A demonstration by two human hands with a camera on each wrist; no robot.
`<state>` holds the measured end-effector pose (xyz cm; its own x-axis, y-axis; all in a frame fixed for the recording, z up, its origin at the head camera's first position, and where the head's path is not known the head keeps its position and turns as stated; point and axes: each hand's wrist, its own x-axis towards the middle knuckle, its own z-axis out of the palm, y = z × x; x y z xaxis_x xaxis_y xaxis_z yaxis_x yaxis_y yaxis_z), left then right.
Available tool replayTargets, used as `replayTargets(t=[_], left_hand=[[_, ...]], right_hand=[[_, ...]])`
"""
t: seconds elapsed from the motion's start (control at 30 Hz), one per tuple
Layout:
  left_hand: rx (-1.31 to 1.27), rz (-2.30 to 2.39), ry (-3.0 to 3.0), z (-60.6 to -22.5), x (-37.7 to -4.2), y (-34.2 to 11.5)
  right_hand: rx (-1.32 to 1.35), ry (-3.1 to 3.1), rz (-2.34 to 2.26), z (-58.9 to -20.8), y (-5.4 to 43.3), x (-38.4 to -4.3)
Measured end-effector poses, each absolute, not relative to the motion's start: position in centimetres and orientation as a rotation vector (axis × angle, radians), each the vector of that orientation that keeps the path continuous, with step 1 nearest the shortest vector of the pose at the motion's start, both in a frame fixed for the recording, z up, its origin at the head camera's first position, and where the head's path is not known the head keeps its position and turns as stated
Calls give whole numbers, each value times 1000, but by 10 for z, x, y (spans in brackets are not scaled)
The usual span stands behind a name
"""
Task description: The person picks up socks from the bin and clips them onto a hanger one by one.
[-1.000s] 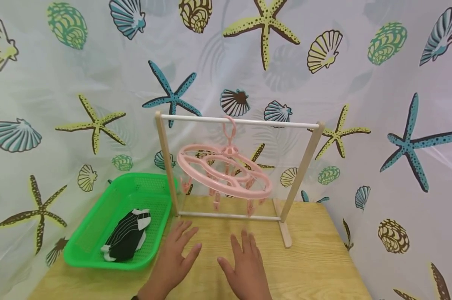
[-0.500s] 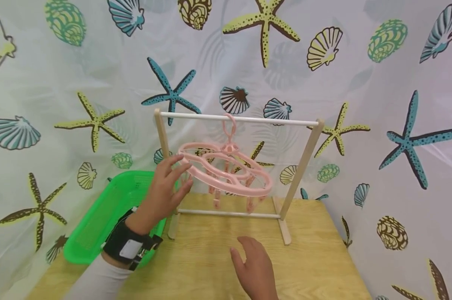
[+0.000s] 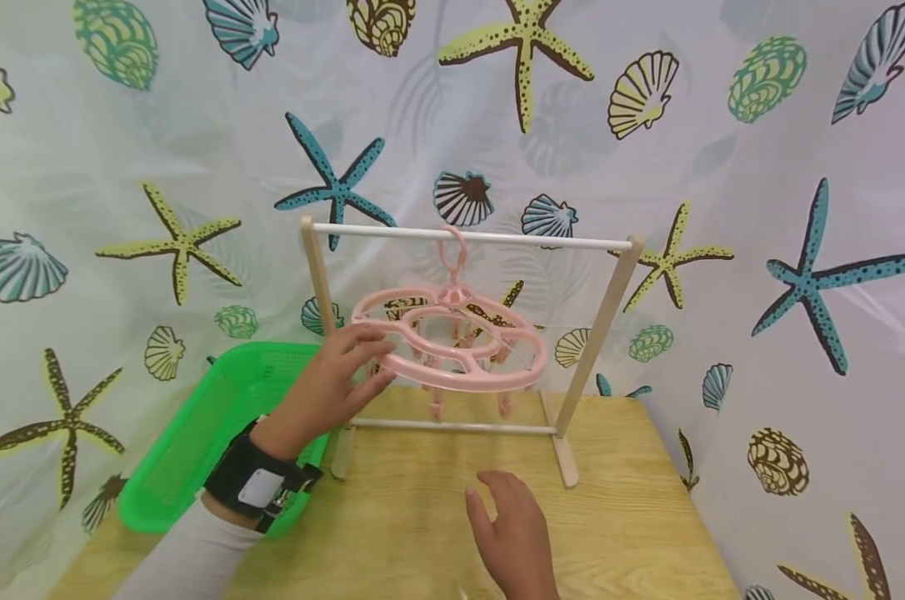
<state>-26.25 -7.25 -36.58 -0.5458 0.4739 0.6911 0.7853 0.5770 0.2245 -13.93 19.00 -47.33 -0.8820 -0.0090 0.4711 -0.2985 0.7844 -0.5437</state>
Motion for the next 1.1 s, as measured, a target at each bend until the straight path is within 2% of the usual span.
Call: replayTargets(t=[0.37,0.6,0.87,1.1], left_hand=[[-957,-767,-2256,-372,-249,-73],[-926,-830,-2223,-381,-244,-68],[-928,-878,-2153,-390,-242,-59],[-904,-886,-2129,-393,-243,-55]], right_hand=[[298,-2436,976,-453,185,-150],[374,-2440,1062,-438,180,-169],[318,-2445,1563,-430,172,-193],[349,-2370,1800,-432,167,-206]])
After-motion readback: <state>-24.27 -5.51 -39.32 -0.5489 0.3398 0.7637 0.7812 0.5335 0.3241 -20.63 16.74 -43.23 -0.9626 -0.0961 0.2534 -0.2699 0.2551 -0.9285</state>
